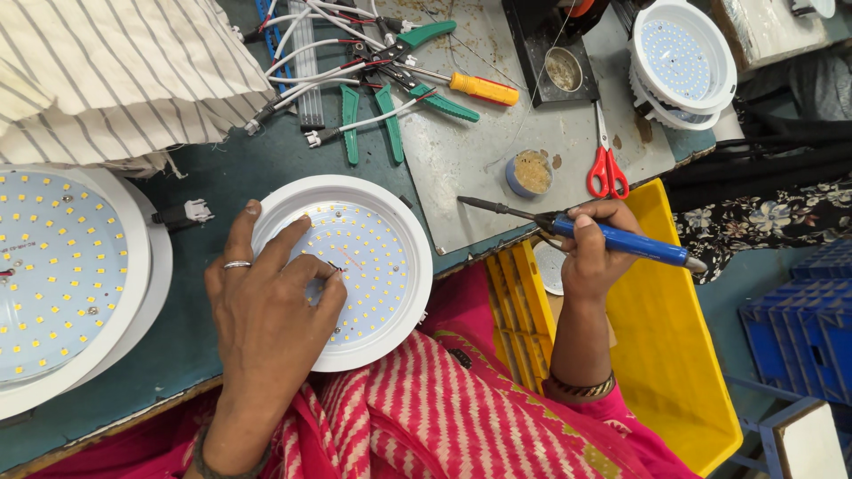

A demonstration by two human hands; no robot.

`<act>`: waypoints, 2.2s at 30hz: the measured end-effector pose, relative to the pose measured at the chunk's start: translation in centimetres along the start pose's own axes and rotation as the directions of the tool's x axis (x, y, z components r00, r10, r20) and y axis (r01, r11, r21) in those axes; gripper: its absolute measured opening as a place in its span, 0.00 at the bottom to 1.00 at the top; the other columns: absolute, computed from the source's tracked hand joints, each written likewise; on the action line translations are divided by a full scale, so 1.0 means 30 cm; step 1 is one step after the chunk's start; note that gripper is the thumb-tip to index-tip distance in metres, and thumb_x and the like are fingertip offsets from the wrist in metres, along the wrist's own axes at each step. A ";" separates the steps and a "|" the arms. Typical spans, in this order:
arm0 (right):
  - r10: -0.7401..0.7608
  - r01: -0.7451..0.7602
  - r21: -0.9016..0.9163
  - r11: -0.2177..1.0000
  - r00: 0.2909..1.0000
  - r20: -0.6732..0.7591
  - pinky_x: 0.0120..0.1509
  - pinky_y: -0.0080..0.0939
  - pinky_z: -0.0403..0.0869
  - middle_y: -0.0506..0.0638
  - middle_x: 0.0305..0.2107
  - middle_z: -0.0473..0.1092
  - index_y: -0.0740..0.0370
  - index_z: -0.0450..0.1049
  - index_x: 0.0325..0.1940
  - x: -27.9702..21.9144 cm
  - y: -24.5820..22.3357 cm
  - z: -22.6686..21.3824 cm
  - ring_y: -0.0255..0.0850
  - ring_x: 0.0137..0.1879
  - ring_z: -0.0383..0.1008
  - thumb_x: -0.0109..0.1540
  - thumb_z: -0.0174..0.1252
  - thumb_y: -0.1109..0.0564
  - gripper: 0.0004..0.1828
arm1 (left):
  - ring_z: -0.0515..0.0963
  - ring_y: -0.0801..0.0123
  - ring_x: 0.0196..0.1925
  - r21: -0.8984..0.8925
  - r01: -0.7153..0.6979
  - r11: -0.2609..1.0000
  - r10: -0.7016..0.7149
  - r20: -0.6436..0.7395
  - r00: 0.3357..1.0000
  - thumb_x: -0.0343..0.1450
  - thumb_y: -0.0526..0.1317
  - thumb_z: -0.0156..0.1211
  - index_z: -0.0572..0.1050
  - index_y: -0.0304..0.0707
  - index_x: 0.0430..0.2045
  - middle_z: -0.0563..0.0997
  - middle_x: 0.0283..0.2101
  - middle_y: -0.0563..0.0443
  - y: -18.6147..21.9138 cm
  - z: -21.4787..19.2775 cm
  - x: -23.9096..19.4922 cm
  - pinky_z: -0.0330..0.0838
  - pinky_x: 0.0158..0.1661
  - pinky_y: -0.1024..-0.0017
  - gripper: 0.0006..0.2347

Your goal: The person uses a soldering iron to attach wires to LED modules on circular light fixtures. They repeatedly dip the iron into a small container, apply solder to connection points, and move completed units aside on the workbench.

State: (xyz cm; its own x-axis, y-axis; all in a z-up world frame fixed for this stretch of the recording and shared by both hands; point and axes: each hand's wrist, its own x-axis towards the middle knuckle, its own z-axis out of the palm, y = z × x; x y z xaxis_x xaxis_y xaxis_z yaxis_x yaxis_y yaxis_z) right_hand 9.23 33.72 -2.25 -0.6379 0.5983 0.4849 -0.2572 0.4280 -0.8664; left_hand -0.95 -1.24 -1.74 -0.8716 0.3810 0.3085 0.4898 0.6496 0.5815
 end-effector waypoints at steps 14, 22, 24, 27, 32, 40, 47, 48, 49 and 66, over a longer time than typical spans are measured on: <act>0.437 -0.458 0.692 0.558 0.871 0.224 0.23 0.30 0.56 0.42 0.14 0.63 0.56 0.75 0.38 0.043 -0.041 0.005 0.29 0.16 0.55 0.71 0.53 0.48 0.14 | 0.64 0.41 0.70 -0.015 -0.014 1.000 0.014 -0.012 1.000 0.60 0.39 0.67 0.84 0.38 0.22 0.79 0.57 0.44 0.006 -0.016 0.006 0.60 0.55 0.44 0.05; 0.507 -0.602 0.664 0.444 0.779 0.368 0.23 0.29 0.56 0.42 0.14 0.64 0.55 0.76 0.37 0.022 -0.055 0.096 0.29 0.16 0.56 0.70 0.54 0.48 0.13 | 0.64 0.42 0.70 -0.053 -0.018 0.998 0.016 -0.028 0.999 0.61 0.39 0.66 0.83 0.36 0.20 0.79 0.56 0.42 0.004 -0.019 0.004 0.60 0.56 0.43 0.05; 0.431 -0.573 0.620 0.536 0.817 0.383 0.24 0.30 0.57 0.42 0.14 0.65 0.55 0.75 0.38 0.009 -0.068 0.114 0.30 0.16 0.58 0.69 0.55 0.49 0.10 | 0.64 0.42 0.70 -0.089 -0.019 0.996 0.016 -0.036 0.999 0.63 0.39 0.66 0.83 0.36 0.21 0.79 0.56 0.40 -0.007 -0.011 -0.003 0.59 0.56 0.42 0.06; 0.358 -0.481 0.618 0.622 0.877 0.321 0.24 0.27 0.59 0.46 0.20 0.67 0.59 0.69 0.37 -0.022 -0.084 0.135 0.30 0.19 0.60 0.71 0.56 0.54 0.10 | 0.63 0.42 0.71 -0.107 -0.039 0.994 0.034 -0.045 0.998 0.62 0.39 0.65 0.84 0.36 0.22 0.79 0.58 0.38 -0.027 0.004 -0.019 0.58 0.58 0.41 0.05; 0.102 -0.187 0.395 0.900 0.969 0.227 0.25 0.29 0.64 0.53 0.29 0.70 0.65 0.66 0.38 -0.067 -0.095 0.168 0.33 0.20 0.63 0.68 0.57 0.56 0.11 | 0.63 0.44 0.72 -0.092 -0.028 0.995 0.023 -0.049 0.999 0.64 0.38 0.64 0.83 0.35 0.22 0.79 0.58 0.38 -0.035 0.019 -0.027 0.58 0.59 0.41 0.06; 0.015 -0.081 0.213 0.974 0.956 0.293 0.24 0.26 0.61 0.56 0.29 0.71 0.70 0.68 0.37 -0.105 -0.129 0.182 0.30 0.21 0.61 0.66 0.61 0.56 0.14 | 0.63 0.45 0.72 -0.046 -0.052 0.998 0.049 -0.075 0.996 0.66 0.38 0.64 0.83 0.32 0.24 0.80 0.57 0.40 -0.023 0.022 -0.031 0.59 0.58 0.42 0.07; -0.022 -0.063 0.201 0.978 0.918 0.396 0.27 0.26 0.66 0.57 0.32 0.73 0.69 0.68 0.42 -0.113 -0.146 0.190 0.31 0.23 0.66 0.66 0.63 0.57 0.13 | 0.63 0.46 0.72 -0.037 -0.053 0.998 0.050 -0.090 0.995 0.66 0.37 0.63 0.83 0.33 0.23 0.80 0.57 0.41 -0.020 0.022 -0.035 0.59 0.58 0.41 0.06; -0.018 -0.071 0.206 0.976 0.916 0.401 0.27 0.26 0.67 0.57 0.32 0.73 0.69 0.68 0.42 -0.112 -0.146 0.192 0.31 0.23 0.66 0.67 0.63 0.57 0.13 | 0.63 0.46 0.72 -0.038 -0.054 0.998 0.050 -0.093 0.994 0.66 0.37 0.63 0.83 0.33 0.23 0.80 0.57 0.41 -0.019 0.023 -0.036 0.59 0.58 0.41 0.06; -0.027 -0.057 0.193 0.980 0.912 0.409 0.27 0.26 0.67 0.57 0.32 0.73 0.70 0.69 0.42 -0.111 -0.146 0.192 0.31 0.23 0.67 0.67 0.63 0.57 0.13 | 0.63 0.46 0.72 -0.036 -0.055 0.998 0.052 -0.092 0.994 0.66 0.37 0.63 0.83 0.33 0.23 0.80 0.56 0.41 -0.019 0.023 -0.036 0.59 0.57 0.42 0.06; -0.048 -0.034 0.215 0.976 0.931 0.363 0.25 0.28 0.66 0.55 0.29 0.71 0.71 0.69 0.38 -0.086 -0.144 0.191 0.33 0.23 0.66 0.68 0.59 0.58 0.12 | 0.62 0.46 0.72 -0.047 -0.049 0.998 0.045 -0.080 0.996 0.65 0.37 0.64 0.84 0.33 0.25 0.80 0.57 0.42 -0.017 0.020 -0.034 0.59 0.58 0.42 0.06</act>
State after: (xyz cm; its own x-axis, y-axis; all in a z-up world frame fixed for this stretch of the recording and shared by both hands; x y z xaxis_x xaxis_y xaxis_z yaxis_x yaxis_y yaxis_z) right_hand 7.83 26.43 -0.44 -0.8447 0.2906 0.4494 -0.3856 0.2519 -0.8876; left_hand -0.29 -1.58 -2.81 -0.8477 0.3560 0.3934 0.5301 0.5986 0.6006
